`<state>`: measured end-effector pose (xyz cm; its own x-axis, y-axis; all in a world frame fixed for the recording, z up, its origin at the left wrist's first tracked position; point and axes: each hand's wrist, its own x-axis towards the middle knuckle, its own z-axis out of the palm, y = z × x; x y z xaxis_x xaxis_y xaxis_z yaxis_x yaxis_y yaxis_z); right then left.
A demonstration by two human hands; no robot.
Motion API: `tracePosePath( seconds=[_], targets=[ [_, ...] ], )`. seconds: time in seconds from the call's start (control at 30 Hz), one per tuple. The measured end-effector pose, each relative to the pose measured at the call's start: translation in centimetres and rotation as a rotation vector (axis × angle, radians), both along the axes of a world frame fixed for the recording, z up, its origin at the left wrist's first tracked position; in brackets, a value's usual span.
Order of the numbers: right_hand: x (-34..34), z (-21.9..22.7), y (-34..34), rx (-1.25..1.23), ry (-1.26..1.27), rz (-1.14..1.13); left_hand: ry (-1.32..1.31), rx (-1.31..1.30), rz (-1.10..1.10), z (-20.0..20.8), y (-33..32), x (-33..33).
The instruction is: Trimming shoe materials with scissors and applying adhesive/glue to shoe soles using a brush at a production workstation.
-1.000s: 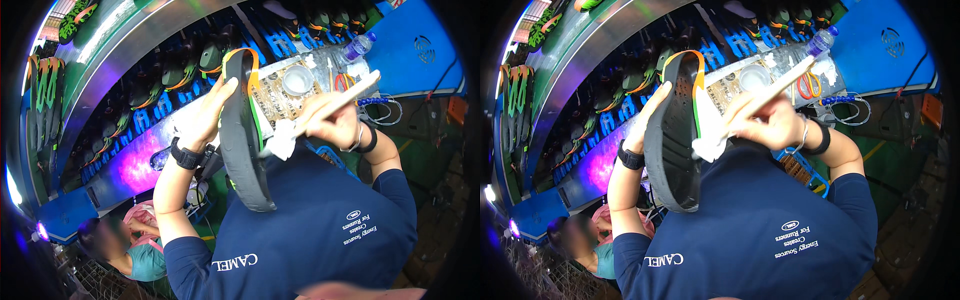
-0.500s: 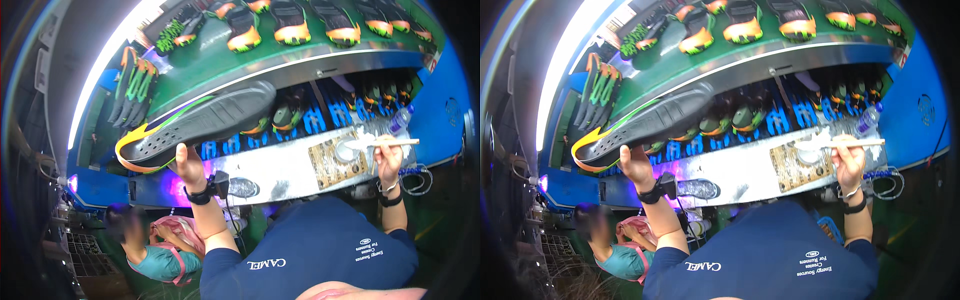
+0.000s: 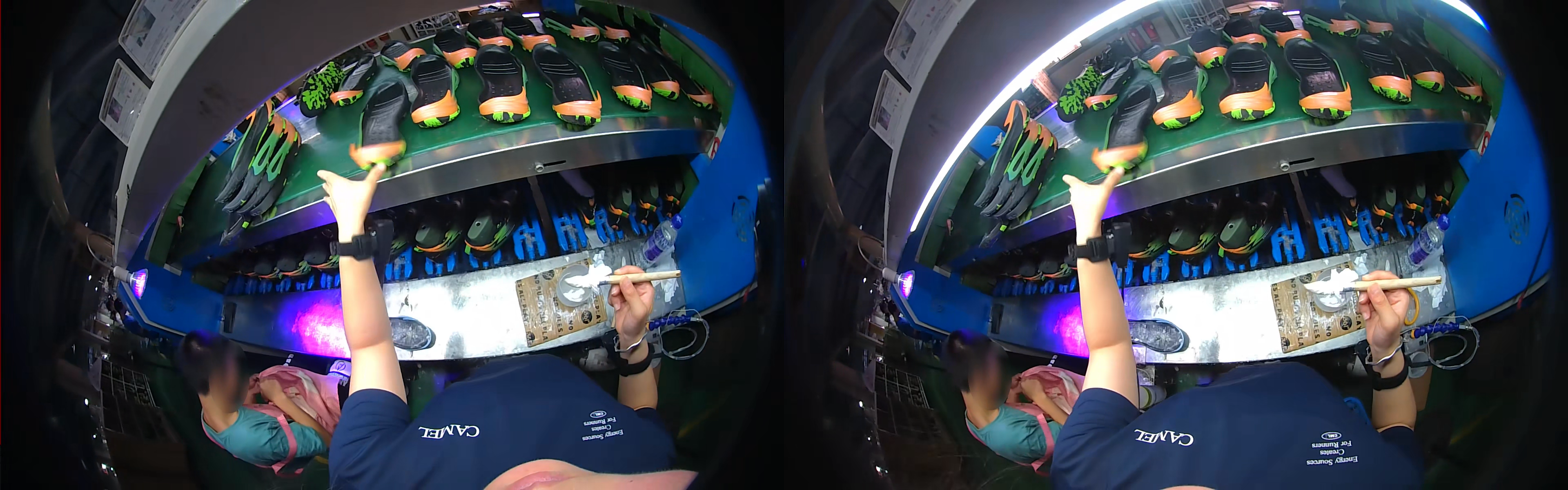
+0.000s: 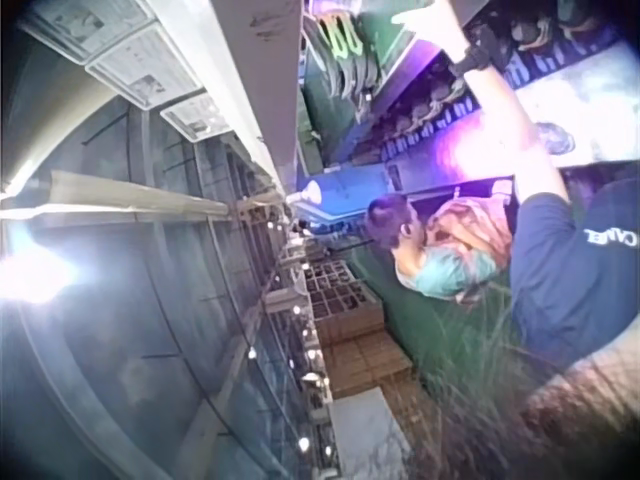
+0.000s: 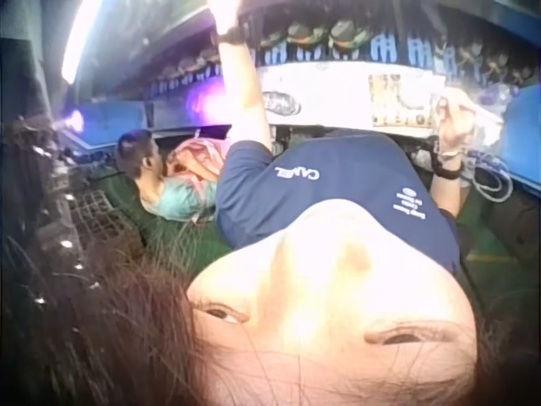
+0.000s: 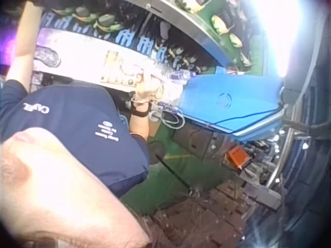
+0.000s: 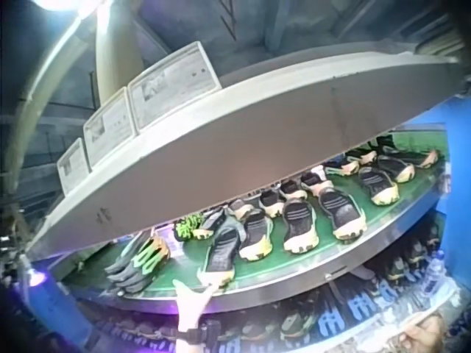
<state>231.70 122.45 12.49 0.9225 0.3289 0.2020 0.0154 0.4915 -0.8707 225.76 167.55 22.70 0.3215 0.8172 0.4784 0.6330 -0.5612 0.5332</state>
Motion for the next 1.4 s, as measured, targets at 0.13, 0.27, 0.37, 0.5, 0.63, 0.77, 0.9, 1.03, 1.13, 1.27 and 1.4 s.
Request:
tracePosePath(
  seconds=[0.13, 0.27, 0.37, 0.5, 0.63, 0.77, 0.9, 1.03, 1.13, 1.27, 1.4],
  targets=[
    [0.4, -0.5, 0.1, -0.019, 0.020, -0.001, -0.156, 0.055, -0.118, 0.2, -5.1, -2.2],
    [0.8, -1.1, 0.4, -0.054, -0.006, 0.024, -0.270, 0.099, -0.179, 1.7, -6.3, -0.8],
    [0.7, -1.3, 1.0, -0.032, 0.012, 0.008, -0.243, 0.057, -0.222, 2.6, -4.4, 1.4],
    [0.4, -1.1, 2.6, 0.006, 0.015, 0.054, -0.193, 0.164, -0.358, 1.7, -0.3, 2.5],
    [0.5, -1.4, 4.0, -0.003, 0.009, 0.038, -0.416, 0.142, -0.297, 4.1, 3.1, -2.9],
    [-0.1, -1.1, 5.9, 0.018, 0.039, 0.069, -0.453, 0.685, 0.104, 7.3, 13.2, -12.1],
    [-0.9, -0.8, 7.4, 0.005, 0.039, 0.064, -0.421, 0.053, 0.152, 9.2, 22.0, -17.0],
    [-1.8, -0.6, 8.2, -0.005, 0.037, 0.053, -0.231, -0.148, -0.091, 9.4, 24.5, -17.3],
    [-2.4, -0.4, 8.4, -0.003, 0.060, 0.058, -0.194, 0.050, 0.079, 9.9, 25.6, -18.4],
    [-2.1, -0.9, 9.1, -0.015, 0.046, 0.087, -0.400, 0.384, 0.009, 12.9, 20.9, -18.2],
    [-2.1, -0.2, 11.0, -0.027, 0.047, 0.181, -0.618, 0.404, -0.381, 13.9, 14.2, -21.4]
  ],
)
